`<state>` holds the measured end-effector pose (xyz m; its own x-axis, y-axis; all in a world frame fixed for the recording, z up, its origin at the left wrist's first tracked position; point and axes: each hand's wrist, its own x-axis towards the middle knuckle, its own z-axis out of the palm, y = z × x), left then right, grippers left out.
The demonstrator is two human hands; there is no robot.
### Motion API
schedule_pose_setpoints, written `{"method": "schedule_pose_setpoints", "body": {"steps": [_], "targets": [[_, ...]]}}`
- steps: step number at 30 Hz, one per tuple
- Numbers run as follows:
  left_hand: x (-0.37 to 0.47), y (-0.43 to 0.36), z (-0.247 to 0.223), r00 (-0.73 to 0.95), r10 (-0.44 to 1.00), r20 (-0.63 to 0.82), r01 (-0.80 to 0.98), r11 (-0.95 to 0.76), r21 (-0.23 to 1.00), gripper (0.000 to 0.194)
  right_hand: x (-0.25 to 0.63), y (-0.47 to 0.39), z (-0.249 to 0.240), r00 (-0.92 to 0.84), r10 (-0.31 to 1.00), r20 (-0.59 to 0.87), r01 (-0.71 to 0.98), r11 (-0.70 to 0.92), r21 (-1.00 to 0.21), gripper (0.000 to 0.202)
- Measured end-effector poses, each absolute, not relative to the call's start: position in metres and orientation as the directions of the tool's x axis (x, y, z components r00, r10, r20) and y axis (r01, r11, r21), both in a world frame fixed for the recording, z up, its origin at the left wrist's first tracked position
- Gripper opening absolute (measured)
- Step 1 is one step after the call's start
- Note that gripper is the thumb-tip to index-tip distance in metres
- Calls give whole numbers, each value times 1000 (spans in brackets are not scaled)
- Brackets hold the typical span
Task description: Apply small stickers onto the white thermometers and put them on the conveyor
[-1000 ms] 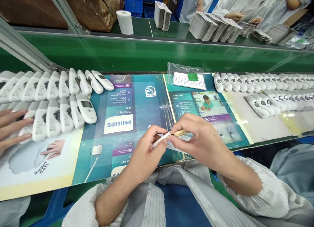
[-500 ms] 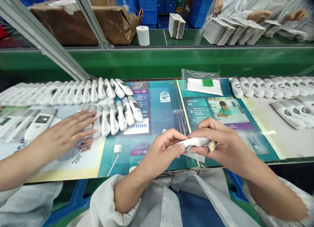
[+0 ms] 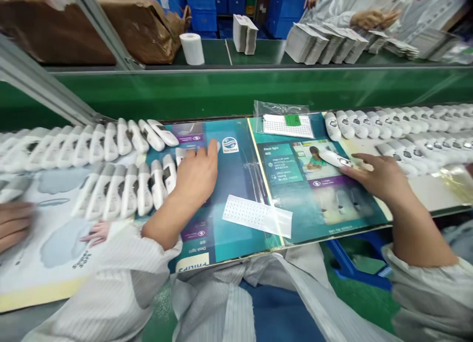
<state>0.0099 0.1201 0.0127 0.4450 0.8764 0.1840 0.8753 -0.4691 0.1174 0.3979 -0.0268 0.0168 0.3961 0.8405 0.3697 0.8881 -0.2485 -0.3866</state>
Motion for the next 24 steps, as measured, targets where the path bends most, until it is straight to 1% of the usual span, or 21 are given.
{"method": "schedule_pose_setpoints", "body": {"steps": [2, 3, 4, 5, 6, 7, 8, 9, 10, 11, 12, 13, 14, 16, 18, 21, 24], "targets": [[13, 113, 9, 482, 856, 187, 852, -508, 130, 46, 381, -32, 23, 441, 818, 370, 890, -345, -299, 62], [12, 109, 8, 486, 849, 205, 837, -520, 172, 43, 368, -35, 26, 435, 819, 375, 895, -347, -280, 62], [11, 105, 9, 474, 850, 231, 814, -523, 254, 40, 353, -38, 29, 408, 833, 375, 904, -311, -293, 56], [9, 100, 11, 447, 860, 245, 770, -509, 385, 37, 335, -41, 30, 352, 865, 359, 913, -232, -336, 46], [7, 94, 13, 409, 881, 235, 688, -468, 555, 36, 316, -44, 31, 285, 889, 359, 903, -125, -410, 35], [5, 88, 15, 378, 908, 182, 559, -380, 737, 36, 297, -48, 31, 212, 924, 318, 873, -33, -487, 27], [4, 81, 17, 367, 926, 88, 400, -242, 884, 39, 278, -51, 30, 143, 953, 269, 839, 28, -543, 21], [3, 73, 19, 383, 923, -24, 236, -72, 969, 43, 261, -53, 28, 90, 970, 224, 813, 59, -579, 18], [4, 66, 20, 412, 902, -130, 91, 101, 991, 48, 246, -55, 25, 46, 983, 176, 804, 68, -591, 18], [5, 60, 20, 440, 873, -210, -24, 245, 969, 53, 234, -57, 22, 21, 989, 145, 812, 68, -580, 18], [6, 54, 19, 461, 848, -262, -107, 346, 932, 57, 225, -58, 18, 11, 992, 126, 831, 60, -553, 18], [8, 49, 17, 477, 830, -288, -159, 404, 901, 59, 219, -58, 15, 13, 993, 118, 856, 51, -514, 19], [10, 46, 14, 488, 822, -293, -187, 426, 885, 60, 216, -57, 11, 19, 993, 119, 880, 40, -473, 19], [16, 40, 6, 488, 832, -265, -165, 386, 908, 61, 213, -55, 5, 48, 990, 132, 911, 11, -412, 19], [21, 37, -2, 447, 867, -220, -68, 279, 958, 58, 213, -53, 0, 78, 986, 149, 923, -15, -385, 17], [27, 33, -9, 430, 882, -191, 69, 178, 982, 45, 212, -50, -3, 111, 980, 164, 926, -42, -376, 15], [27, 31, -9, 475, 857, -202, 124, 162, 979, 44, 210, -49, -4, 122, 980, 158, 920, -52, -387, 15]]}}
